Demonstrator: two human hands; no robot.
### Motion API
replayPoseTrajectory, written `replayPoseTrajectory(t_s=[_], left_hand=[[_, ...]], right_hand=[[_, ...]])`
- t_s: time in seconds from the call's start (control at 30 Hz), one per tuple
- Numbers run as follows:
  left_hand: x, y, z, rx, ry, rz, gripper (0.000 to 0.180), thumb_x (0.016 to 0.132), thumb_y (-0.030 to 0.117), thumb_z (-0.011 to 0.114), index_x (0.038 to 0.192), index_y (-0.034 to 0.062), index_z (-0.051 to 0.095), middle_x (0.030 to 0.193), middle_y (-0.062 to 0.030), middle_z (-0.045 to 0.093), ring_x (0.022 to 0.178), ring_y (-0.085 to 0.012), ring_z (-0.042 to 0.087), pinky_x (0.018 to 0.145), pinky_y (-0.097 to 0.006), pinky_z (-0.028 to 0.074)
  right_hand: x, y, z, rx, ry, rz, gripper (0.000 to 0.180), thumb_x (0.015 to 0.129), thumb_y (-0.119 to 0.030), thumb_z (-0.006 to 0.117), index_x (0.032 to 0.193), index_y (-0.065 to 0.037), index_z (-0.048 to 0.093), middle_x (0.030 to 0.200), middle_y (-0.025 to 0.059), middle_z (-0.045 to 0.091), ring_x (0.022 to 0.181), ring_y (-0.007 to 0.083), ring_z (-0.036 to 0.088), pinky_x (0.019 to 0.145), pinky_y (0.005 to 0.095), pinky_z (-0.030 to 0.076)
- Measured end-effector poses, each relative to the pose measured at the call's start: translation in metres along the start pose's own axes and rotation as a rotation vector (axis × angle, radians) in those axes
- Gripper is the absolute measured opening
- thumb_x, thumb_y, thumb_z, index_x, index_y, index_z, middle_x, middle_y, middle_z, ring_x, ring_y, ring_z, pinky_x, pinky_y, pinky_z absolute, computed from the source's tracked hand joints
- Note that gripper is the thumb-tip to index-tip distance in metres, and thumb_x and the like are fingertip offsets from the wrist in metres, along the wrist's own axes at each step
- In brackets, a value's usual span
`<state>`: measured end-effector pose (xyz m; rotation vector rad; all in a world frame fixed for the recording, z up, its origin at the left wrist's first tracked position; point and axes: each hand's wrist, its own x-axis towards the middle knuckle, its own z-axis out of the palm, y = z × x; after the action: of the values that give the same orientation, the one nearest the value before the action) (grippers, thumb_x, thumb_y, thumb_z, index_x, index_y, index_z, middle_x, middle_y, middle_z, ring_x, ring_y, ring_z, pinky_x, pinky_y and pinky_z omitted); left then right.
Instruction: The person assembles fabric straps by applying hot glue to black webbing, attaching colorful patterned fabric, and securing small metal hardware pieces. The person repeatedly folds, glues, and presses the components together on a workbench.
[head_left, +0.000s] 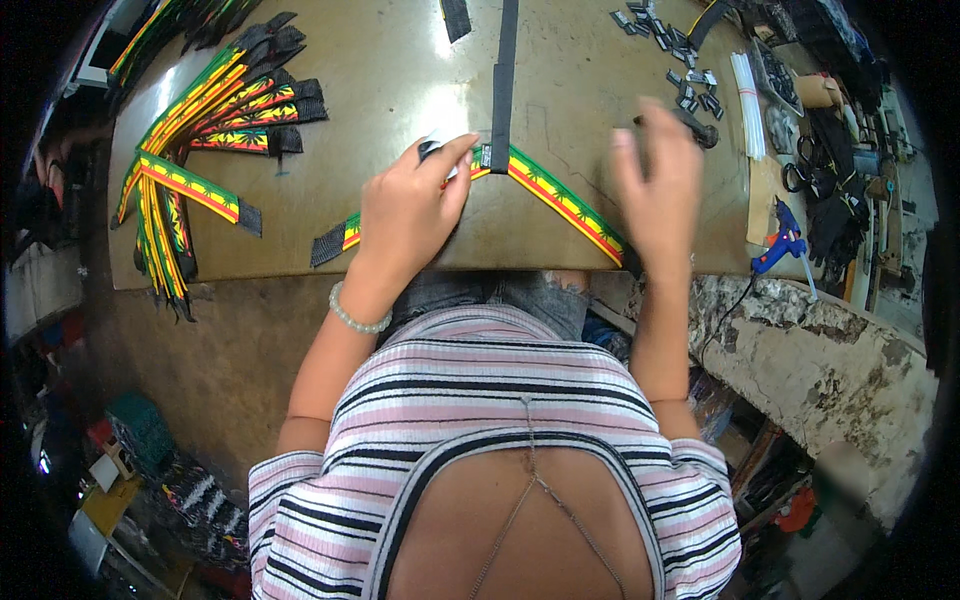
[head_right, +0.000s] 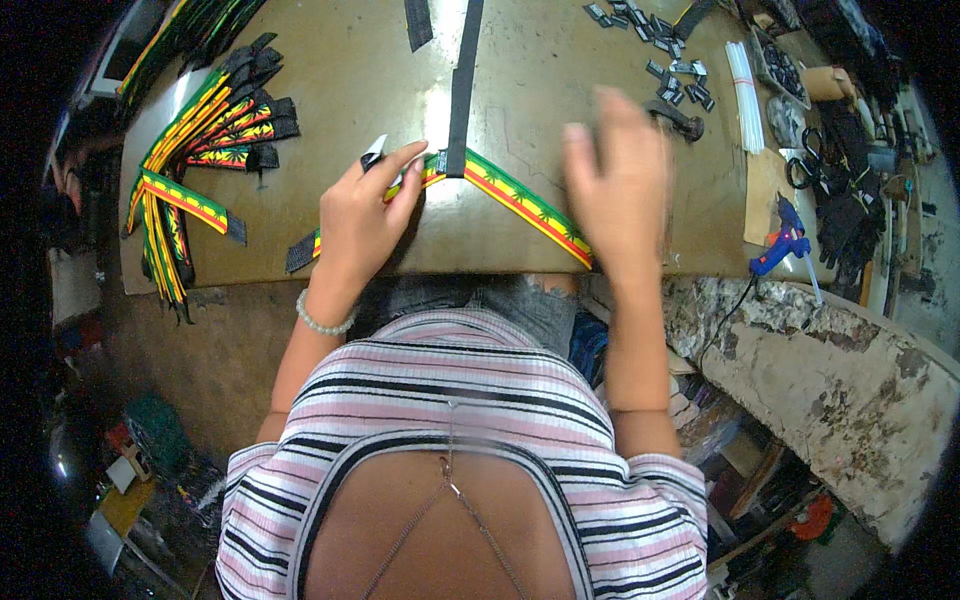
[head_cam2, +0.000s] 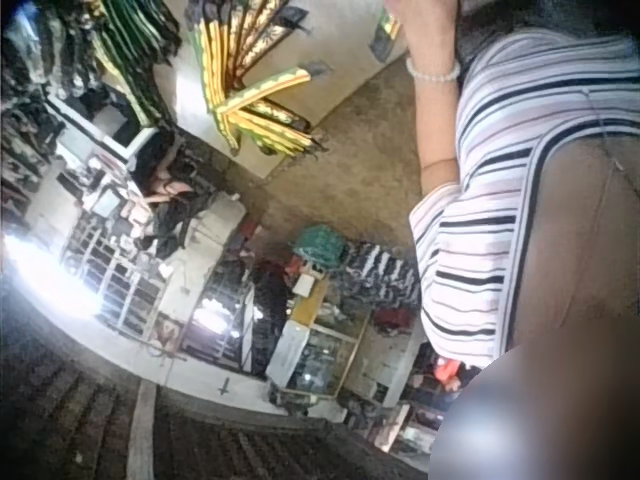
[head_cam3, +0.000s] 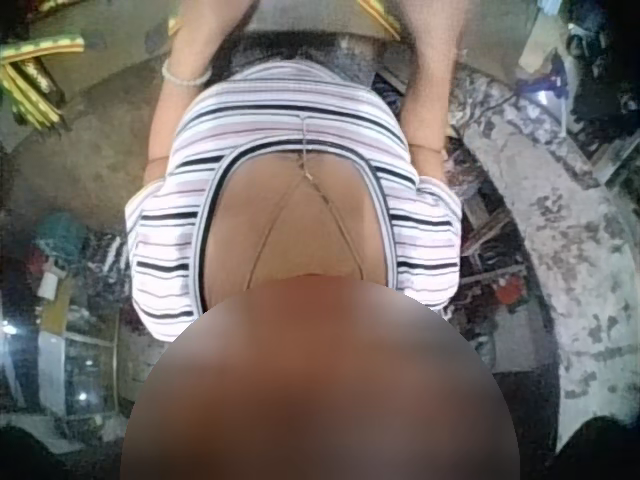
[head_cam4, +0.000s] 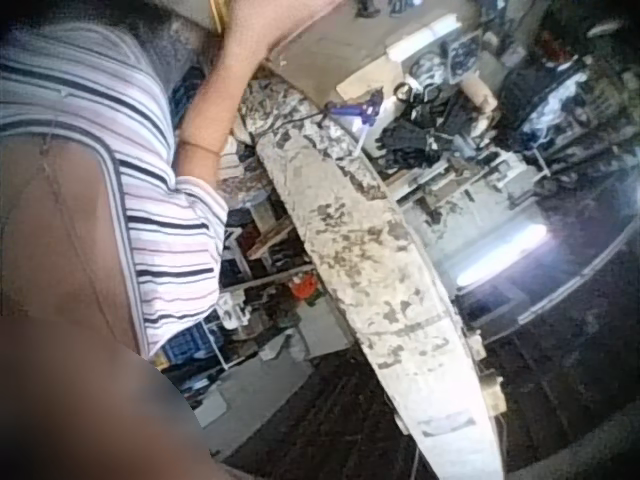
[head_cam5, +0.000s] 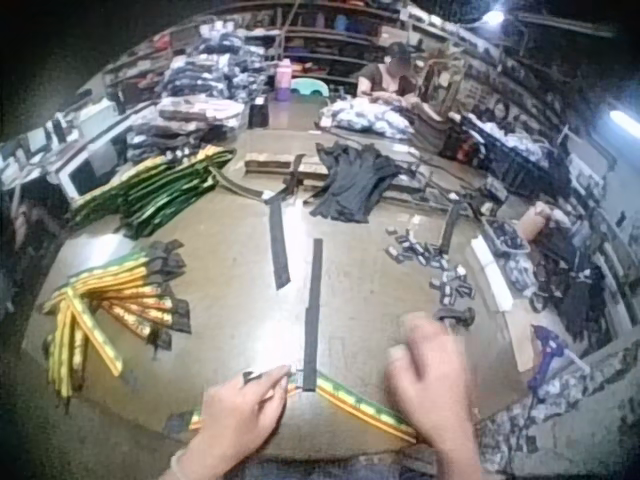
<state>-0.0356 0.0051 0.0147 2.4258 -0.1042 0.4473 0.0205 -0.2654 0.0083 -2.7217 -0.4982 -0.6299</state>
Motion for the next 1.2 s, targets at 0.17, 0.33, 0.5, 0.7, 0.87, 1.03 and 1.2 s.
replayPoseTrajectory(t_s=[0.17,0.33,0.5,0.7,0.87,1.03,1.2], left_hand=[[-0.005,-0.005,-0.002,0.0,-0.058,-0.081,0.015,0.087,0.018,0.068,0.1,0.0123,0.073,0.079,-0.0102,0.068,0.065,-0.0285,0.066,0.057,-0.039,0.051],[-0.006,-0.009,0.006,-0.007,0.005,-0.055,0.014,0.087,0.02,0.072,0.099,0.0156,0.076,0.068,-0.0083,0.063,0.055,-0.0221,0.062,0.052,-0.034,0.047],[-0.007,-0.011,0.008,0.019,0.029,-0.029,0.013,0.087,0.021,0.073,0.099,0.0161,0.076,0.066,-0.0081,0.062,0.054,-0.0217,0.061,0.051,-0.035,0.047],[-0.008,-0.01,0.009,0.05,0.029,-0.036,0.013,0.087,0.022,0.073,0.099,0.0175,0.077,0.065,-0.0083,0.061,0.053,-0.0214,0.06,0.05,-0.035,0.046],[-0.009,-0.006,0.007,0.058,-0.004,-0.078,0.012,0.088,0.021,0.07,0.098,0.0166,0.075,0.068,-0.0088,0.063,0.058,-0.0276,0.063,0.053,-0.039,0.049],[-0.008,-0.004,0.008,0.1,0.016,-0.057,0.015,0.088,0.019,0.07,0.102,0.0178,0.075,0.064,-0.0094,0.059,0.056,-0.0244,0.062,0.053,-0.037,0.048],[-0.002,0.007,0.0,0.036,-0.021,-0.083,0.016,0.09,0.017,0.069,0.105,0.0149,0.075,0.069,-0.0108,0.06,0.056,-0.0199,0.059,0.054,-0.034,0.047]], right_hand=[[0.011,0.023,-0.038,-0.318,-0.304,0.609,0.037,0.1,-0.033,0.053,0.115,0.0,0.061,0.124,0.0242,0.059,0.098,0.0337,0.064,0.086,0.0458,0.051],[0.011,-0.069,-0.064,0.587,-0.139,0.701,0.036,0.102,-0.033,0.053,0.1,0.002,0.062,0.069,0.014,0.061,0.057,0.0333,0.057,0.057,0.0391,0.048],[-0.004,-0.097,-0.036,0.475,-0.493,0.34,0.03,0.102,-0.026,0.054,0.103,0.004,0.06,0.082,0.0206,0.065,0.071,0.03,0.067,0.067,0.0392,0.052],[-0.013,-0.101,-0.043,0.545,-0.332,0.168,0.029,0.101,-0.024,0.056,0.095,0.004,0.058,0.076,0.0241,0.062,0.072,0.0354,0.066,0.066,0.039,0.051],[-0.021,-0.07,-0.031,0.475,-0.434,0.32,0.035,0.098,-0.034,0.058,0.091,-0.001,0.054,0.079,0.0274,0.066,0.079,0.0453,0.065,0.068,0.0529,0.051],[-0.015,-0.004,-0.033,0.178,-0.086,0.27,0.035,0.095,-0.034,0.063,0.1,0.0,0.065,0.089,0.0203,0.068,0.079,0.041,0.066,0.07,0.0467,0.052],[0.048,0.092,-0.033,0.165,0.153,0.208,0.027,0.094,-0.026,0.064,0.096,0.0,0.072,0.091,0.0198,0.068,0.085,0.0376,0.066,0.076,0.0424,0.053]])
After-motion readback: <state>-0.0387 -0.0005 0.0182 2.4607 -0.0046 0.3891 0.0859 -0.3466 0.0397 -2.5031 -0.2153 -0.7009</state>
